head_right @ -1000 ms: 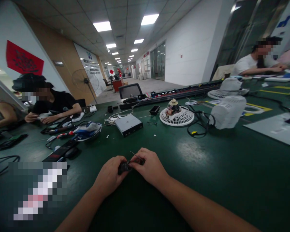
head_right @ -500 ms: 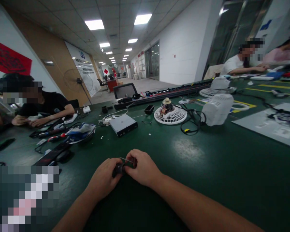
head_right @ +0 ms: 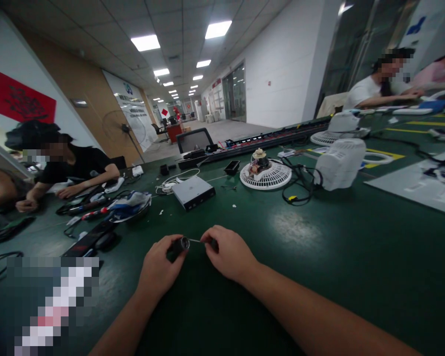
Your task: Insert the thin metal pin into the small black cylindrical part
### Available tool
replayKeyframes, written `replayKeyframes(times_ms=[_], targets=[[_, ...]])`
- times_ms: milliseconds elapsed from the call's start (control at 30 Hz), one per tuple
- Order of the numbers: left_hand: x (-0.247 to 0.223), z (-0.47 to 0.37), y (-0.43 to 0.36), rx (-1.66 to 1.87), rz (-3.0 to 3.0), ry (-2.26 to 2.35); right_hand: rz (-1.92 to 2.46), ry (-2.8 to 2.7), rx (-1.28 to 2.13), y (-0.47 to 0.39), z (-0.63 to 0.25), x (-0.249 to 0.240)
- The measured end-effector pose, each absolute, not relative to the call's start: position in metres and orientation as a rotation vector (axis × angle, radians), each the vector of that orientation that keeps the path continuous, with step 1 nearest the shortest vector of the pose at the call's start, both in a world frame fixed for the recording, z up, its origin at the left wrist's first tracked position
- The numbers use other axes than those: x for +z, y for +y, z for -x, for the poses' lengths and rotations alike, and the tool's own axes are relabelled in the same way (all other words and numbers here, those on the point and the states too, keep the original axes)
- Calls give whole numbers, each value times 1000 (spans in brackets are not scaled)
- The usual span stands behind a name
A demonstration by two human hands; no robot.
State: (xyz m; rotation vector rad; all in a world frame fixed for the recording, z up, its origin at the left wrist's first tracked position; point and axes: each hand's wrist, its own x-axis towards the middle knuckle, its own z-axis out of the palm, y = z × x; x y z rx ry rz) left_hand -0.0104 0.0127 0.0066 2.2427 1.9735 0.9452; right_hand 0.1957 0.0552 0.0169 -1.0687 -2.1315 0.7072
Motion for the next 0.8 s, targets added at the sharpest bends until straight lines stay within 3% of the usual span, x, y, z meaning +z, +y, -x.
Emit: replayKeyframes(times_ms=[800], targets=[[13, 4, 8, 893, -2419, 1791, 1066, -2281, 576, 52, -196, 20]])
